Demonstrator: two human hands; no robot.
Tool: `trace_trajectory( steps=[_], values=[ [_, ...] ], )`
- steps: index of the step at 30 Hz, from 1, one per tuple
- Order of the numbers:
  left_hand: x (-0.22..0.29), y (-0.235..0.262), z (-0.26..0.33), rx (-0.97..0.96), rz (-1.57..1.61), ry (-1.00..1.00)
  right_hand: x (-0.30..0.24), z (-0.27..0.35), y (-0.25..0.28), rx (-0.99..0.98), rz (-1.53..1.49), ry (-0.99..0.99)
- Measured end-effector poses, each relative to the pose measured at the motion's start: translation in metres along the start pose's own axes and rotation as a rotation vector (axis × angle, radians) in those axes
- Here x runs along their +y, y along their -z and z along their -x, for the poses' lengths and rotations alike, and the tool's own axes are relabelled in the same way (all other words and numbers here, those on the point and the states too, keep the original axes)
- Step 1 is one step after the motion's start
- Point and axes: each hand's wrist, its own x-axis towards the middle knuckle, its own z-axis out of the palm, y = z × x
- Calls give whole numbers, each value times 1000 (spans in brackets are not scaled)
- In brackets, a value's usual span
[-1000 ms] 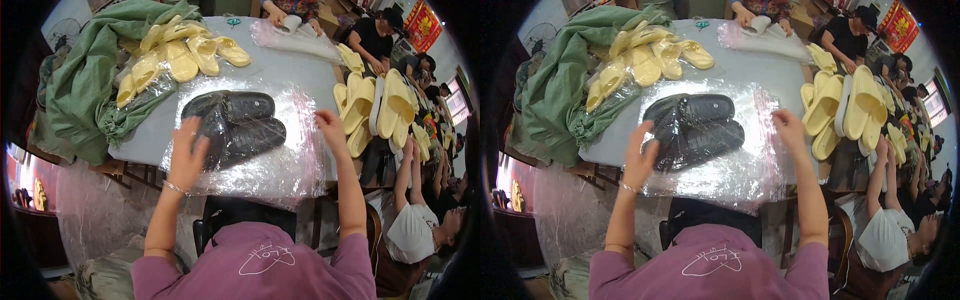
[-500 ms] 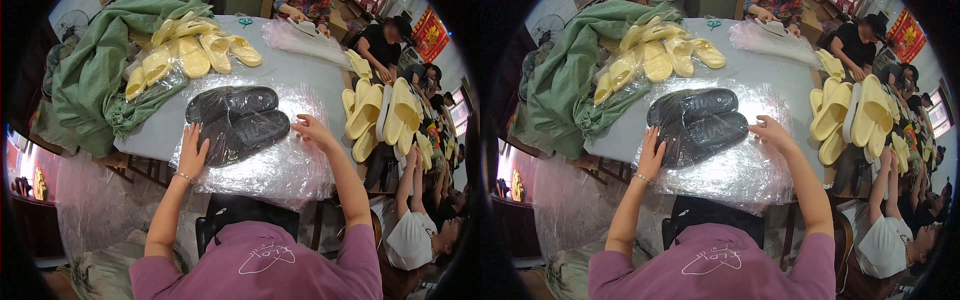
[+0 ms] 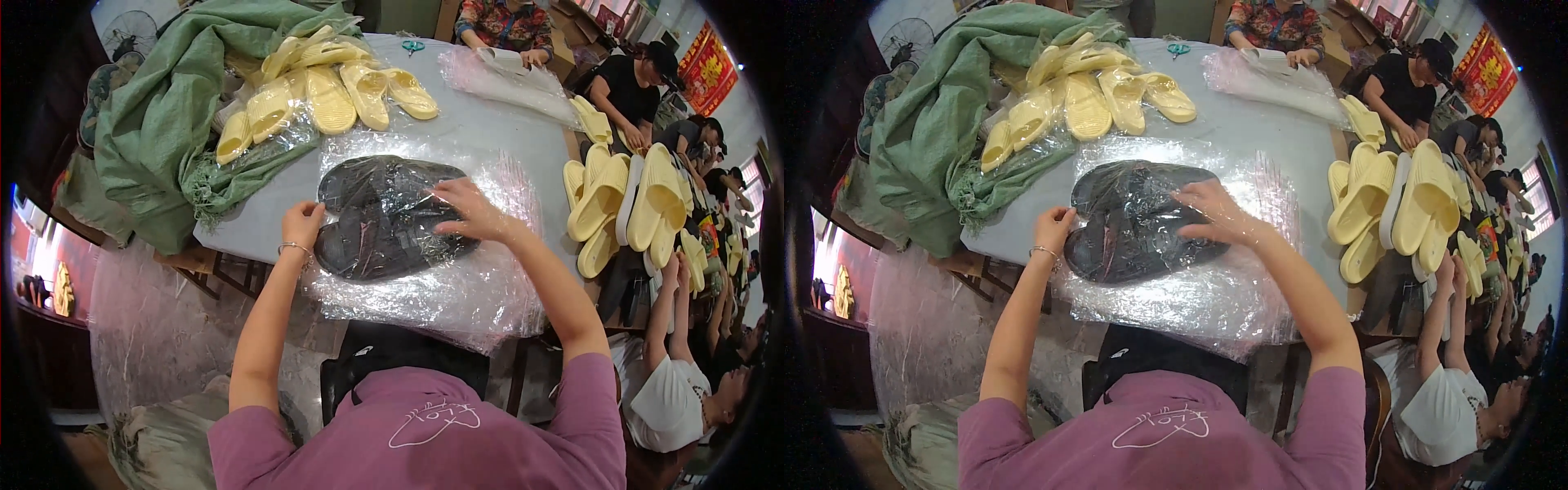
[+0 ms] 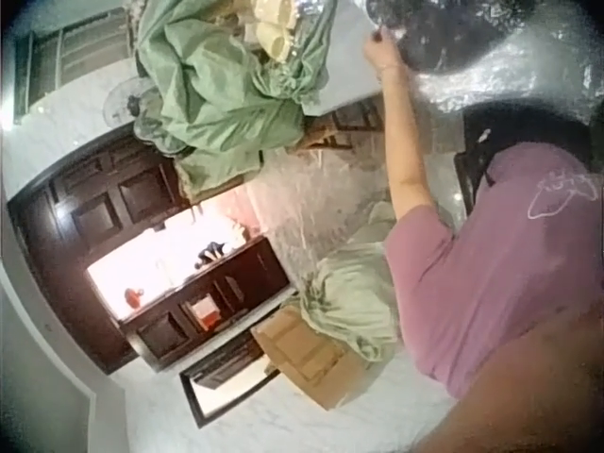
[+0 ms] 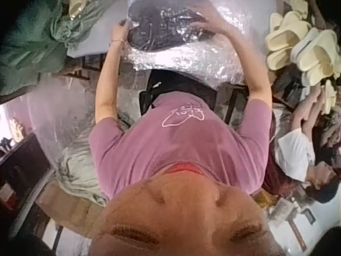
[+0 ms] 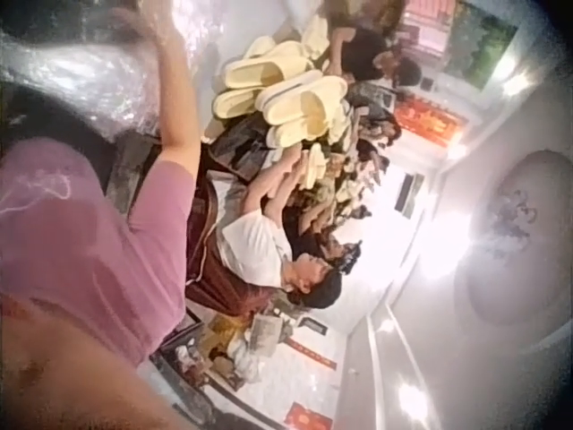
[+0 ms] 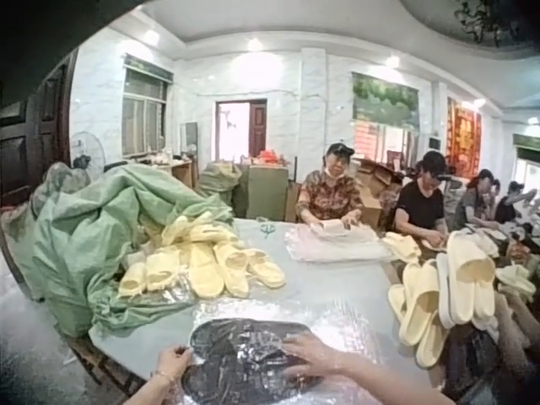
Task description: Unpacking and sorting various pairs of plastic slippers from a large sack onto a workstation table.
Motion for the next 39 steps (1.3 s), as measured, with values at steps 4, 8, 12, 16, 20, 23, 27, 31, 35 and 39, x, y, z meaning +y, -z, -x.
trace_trajectory(
  steps=[4,8,12,16,20,23,27,31,35,39],
  values=[
    [22,0,8,74,-115,-85,-32,-41,-44,182,88,97],
    [22,-4,-4,10,-84,-135,-21,-52,-53,396,18,27],
    [-17,20,-23,161,51,-191,-40,-36,-21,459,-100,211],
    [22,3,-30,58,169,-186,-27,27,15,535,165,125],
    [27,-16,-32,-32,158,-149,-49,99,56,374,271,-231],
    [21,-27,-37,-34,129,-66,-61,152,73,532,260,-417],
    [39,-28,-17,-65,240,14,-48,239,77,785,366,-816],
    [62,-41,-12,135,-81,-267,-10,281,75,498,872,-833],
    [79,-4,32,-157,-275,-700,-37,168,106,773,700,-346],
    [77,2,67,-515,-553,-821,-128,20,81,659,-131,-440]
  ],
)
